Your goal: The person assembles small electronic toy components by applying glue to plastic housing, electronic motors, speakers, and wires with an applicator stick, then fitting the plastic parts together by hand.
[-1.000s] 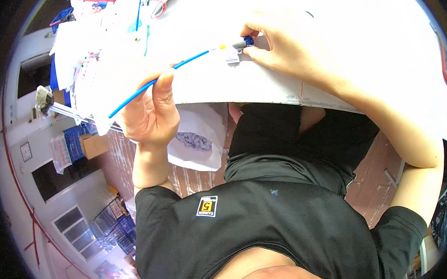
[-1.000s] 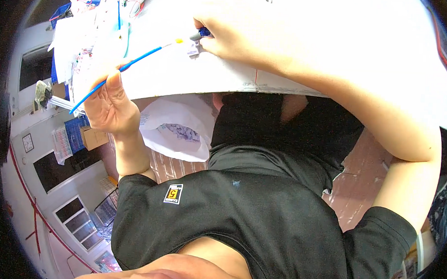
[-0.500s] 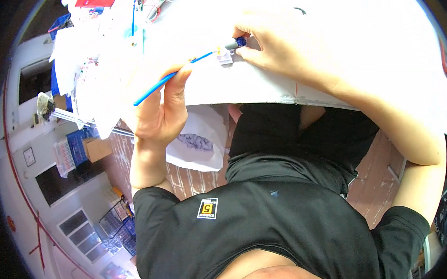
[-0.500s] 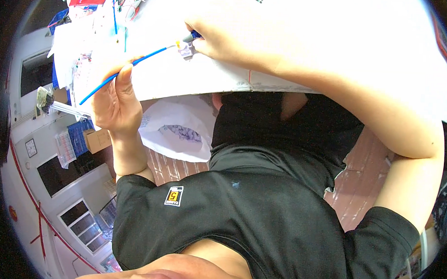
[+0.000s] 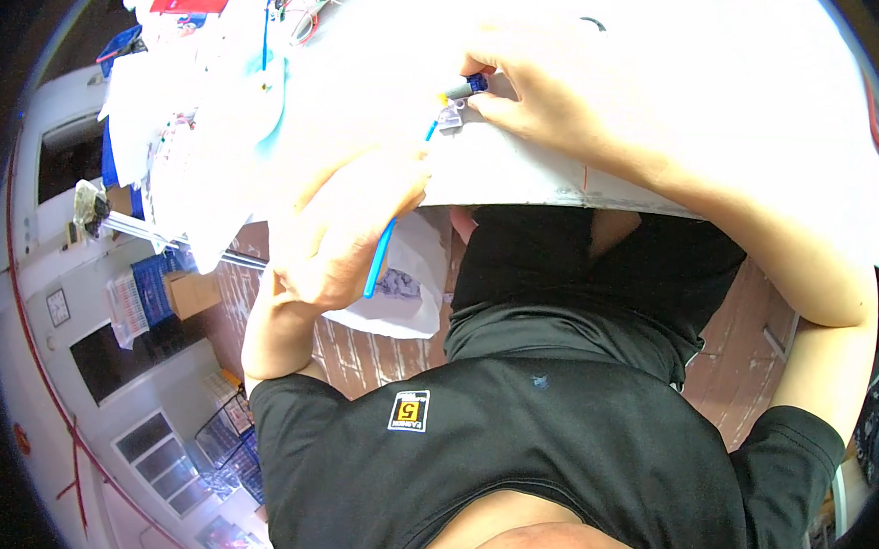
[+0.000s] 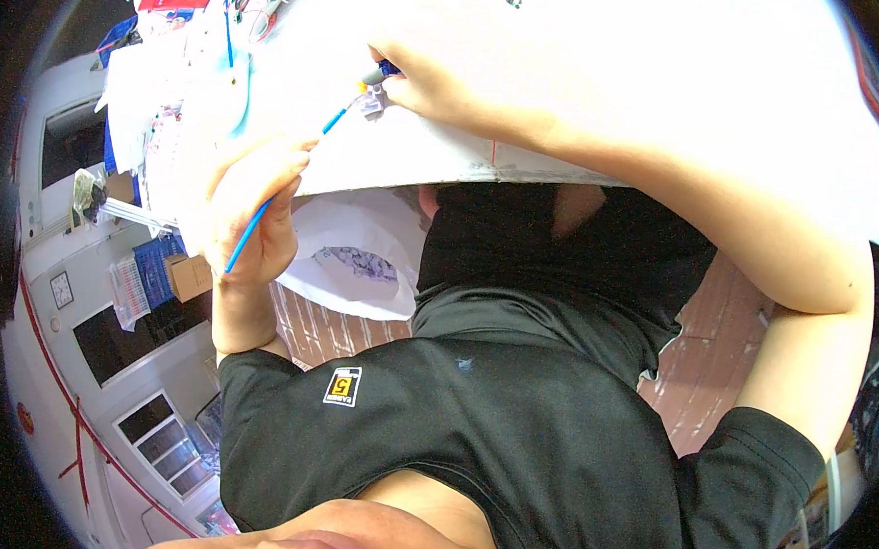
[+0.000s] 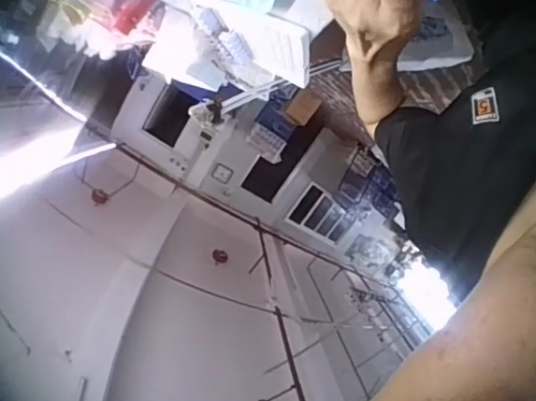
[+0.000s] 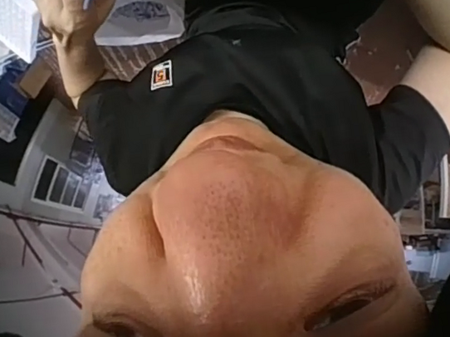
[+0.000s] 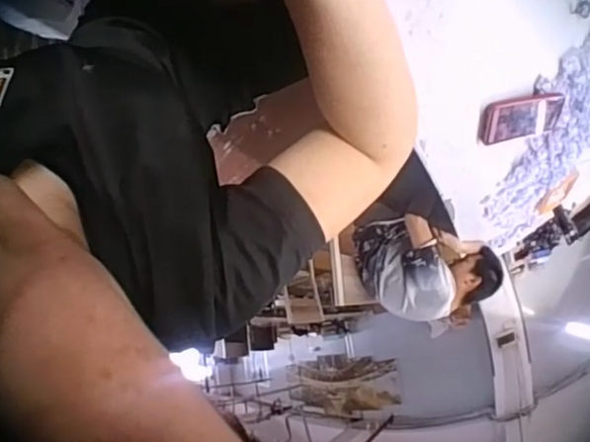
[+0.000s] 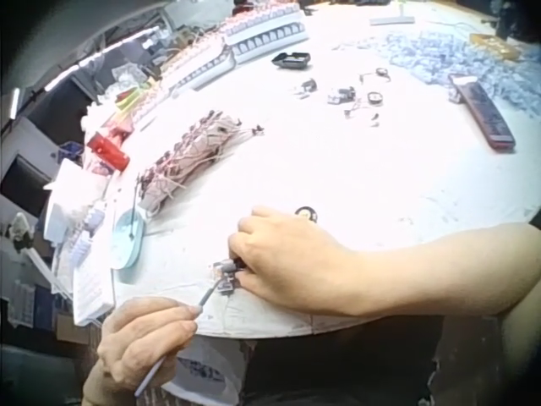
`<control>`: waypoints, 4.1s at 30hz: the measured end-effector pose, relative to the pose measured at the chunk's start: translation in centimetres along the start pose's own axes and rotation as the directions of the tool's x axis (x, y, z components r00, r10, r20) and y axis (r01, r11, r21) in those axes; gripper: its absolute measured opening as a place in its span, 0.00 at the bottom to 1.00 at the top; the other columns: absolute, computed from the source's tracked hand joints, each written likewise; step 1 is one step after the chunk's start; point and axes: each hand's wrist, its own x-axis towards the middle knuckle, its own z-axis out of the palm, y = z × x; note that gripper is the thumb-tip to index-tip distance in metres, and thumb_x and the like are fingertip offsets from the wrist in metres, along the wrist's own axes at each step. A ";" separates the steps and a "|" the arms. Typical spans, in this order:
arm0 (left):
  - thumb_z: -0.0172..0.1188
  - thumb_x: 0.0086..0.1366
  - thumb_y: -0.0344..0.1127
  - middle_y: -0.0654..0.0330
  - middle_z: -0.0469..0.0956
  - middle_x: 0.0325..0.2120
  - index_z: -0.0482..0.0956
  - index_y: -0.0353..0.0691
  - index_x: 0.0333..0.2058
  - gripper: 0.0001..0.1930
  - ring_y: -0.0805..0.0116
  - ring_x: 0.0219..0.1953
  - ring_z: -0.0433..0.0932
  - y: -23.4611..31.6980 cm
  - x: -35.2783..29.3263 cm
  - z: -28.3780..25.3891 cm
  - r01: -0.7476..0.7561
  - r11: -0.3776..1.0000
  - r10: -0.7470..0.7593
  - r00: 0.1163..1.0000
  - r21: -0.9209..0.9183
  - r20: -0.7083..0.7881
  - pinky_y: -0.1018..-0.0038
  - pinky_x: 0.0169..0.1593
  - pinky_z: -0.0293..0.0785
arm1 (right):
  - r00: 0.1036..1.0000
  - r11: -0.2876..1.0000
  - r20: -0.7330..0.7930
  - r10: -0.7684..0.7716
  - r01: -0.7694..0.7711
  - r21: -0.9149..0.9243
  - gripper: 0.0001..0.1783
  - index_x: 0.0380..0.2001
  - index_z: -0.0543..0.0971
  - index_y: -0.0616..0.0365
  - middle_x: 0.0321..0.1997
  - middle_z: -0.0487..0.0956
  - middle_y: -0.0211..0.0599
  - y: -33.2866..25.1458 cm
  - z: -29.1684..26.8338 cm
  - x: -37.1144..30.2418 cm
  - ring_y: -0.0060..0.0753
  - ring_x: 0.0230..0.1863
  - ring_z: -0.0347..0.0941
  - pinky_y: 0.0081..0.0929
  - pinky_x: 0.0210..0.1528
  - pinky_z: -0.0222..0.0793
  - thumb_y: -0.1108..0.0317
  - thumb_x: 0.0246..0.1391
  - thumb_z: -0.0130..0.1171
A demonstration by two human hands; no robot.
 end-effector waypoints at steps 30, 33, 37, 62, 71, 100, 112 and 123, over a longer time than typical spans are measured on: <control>0.62 0.61 0.20 0.51 0.85 0.34 0.81 0.33 0.39 0.07 0.58 0.40 0.84 -0.4 0.9 -0.2 -0.013 0.999 0.011 0.999 0.049 0.033 0.68 0.46 0.78 | 0.998 0.992 0.033 0.049 -0.045 -0.117 0.10 0.37 0.75 0.64 0.36 0.74 0.41 -1.7 -0.9 0.2 0.38 0.40 0.74 0.30 0.44 0.68 0.74 0.51 0.61; 0.63 0.60 0.20 0.51 0.85 0.35 0.81 0.34 0.40 0.08 0.57 0.40 0.84 -0.3 1.1 -0.2 -0.032 0.999 0.031 0.997 0.011 0.064 0.69 0.46 0.78 | 0.998 0.987 0.048 0.026 -0.018 -0.157 0.10 0.37 0.76 0.64 0.36 0.74 0.41 -1.7 -1.1 0.2 0.39 0.40 0.74 0.30 0.44 0.68 0.74 0.51 0.62; 0.63 0.58 0.19 0.51 0.85 0.36 0.81 0.34 0.40 0.10 0.55 0.41 0.84 -0.2 0.8 -0.4 -0.074 0.997 0.072 0.993 0.016 0.090 0.67 0.47 0.79 | 0.998 0.989 0.053 0.013 -0.005 -0.150 0.10 0.37 0.76 0.64 0.37 0.75 0.41 -1.4 -1.1 0.2 0.38 0.40 0.74 0.30 0.44 0.69 0.75 0.51 0.62; 0.65 0.54 0.19 0.49 0.84 0.37 0.78 0.29 0.42 0.15 0.53 0.40 0.84 -1.8 -0.1 -0.8 -0.115 0.993 0.115 0.993 0.014 0.002 0.65 0.46 0.81 | 0.996 0.899 0.076 -0.045 0.074 -0.432 0.09 0.34 0.80 0.58 0.36 0.78 0.36 -3.1 -2.6 0.6 0.39 0.43 0.74 0.34 0.46 0.71 0.69 0.49 0.66; 0.65 0.53 0.16 0.51 0.84 0.37 0.78 0.30 0.43 0.17 0.54 0.39 0.84 -1.2 -0.6 -0.2 -0.021 1.000 0.020 0.999 -0.007 -0.046 0.64 0.45 0.81 | 0.996 0.878 0.080 -0.035 0.069 -0.474 0.09 0.34 0.80 0.58 0.36 0.78 0.36 -3.7 -2.9 0.5 0.38 0.43 0.75 0.33 0.45 0.72 0.68 0.50 0.66; 0.68 0.58 0.21 0.54 0.83 0.28 0.82 0.29 0.37 0.08 0.63 0.27 0.82 1.8 -0.5 0.7 0.236 0.965 -0.205 0.953 0.119 -0.223 0.73 0.34 0.78 | 0.996 0.977 0.071 0.055 -0.039 -0.209 0.09 0.36 0.76 0.64 0.38 0.74 0.41 -2.0 -1.5 0.2 0.39 0.40 0.74 0.30 0.44 0.70 0.74 0.52 0.62; 0.68 0.54 0.18 0.54 0.83 0.34 0.80 0.29 0.40 0.14 0.58 0.33 0.83 1.6 0.2 0.4 0.087 0.974 -0.059 0.988 0.207 -0.140 0.69 0.39 0.78 | 0.999 0.973 0.049 0.022 -0.010 -0.229 0.10 0.37 0.76 0.64 0.38 0.73 0.41 -1.8 -1.1 0.3 0.40 0.39 0.75 0.31 0.44 0.70 0.73 0.52 0.62; 0.60 0.60 0.15 0.48 0.84 0.36 0.78 0.27 0.41 0.10 0.55 0.37 0.84 1.8 -0.3 -0.5 0.068 0.989 -0.072 0.997 0.132 0.021 0.69 0.42 0.80 | 0.995 0.985 0.067 0.073 -0.062 -0.163 0.08 0.36 0.75 0.65 0.38 0.73 0.41 -1.8 -1.0 0.2 0.39 0.41 0.75 0.30 0.46 0.70 0.75 0.53 0.61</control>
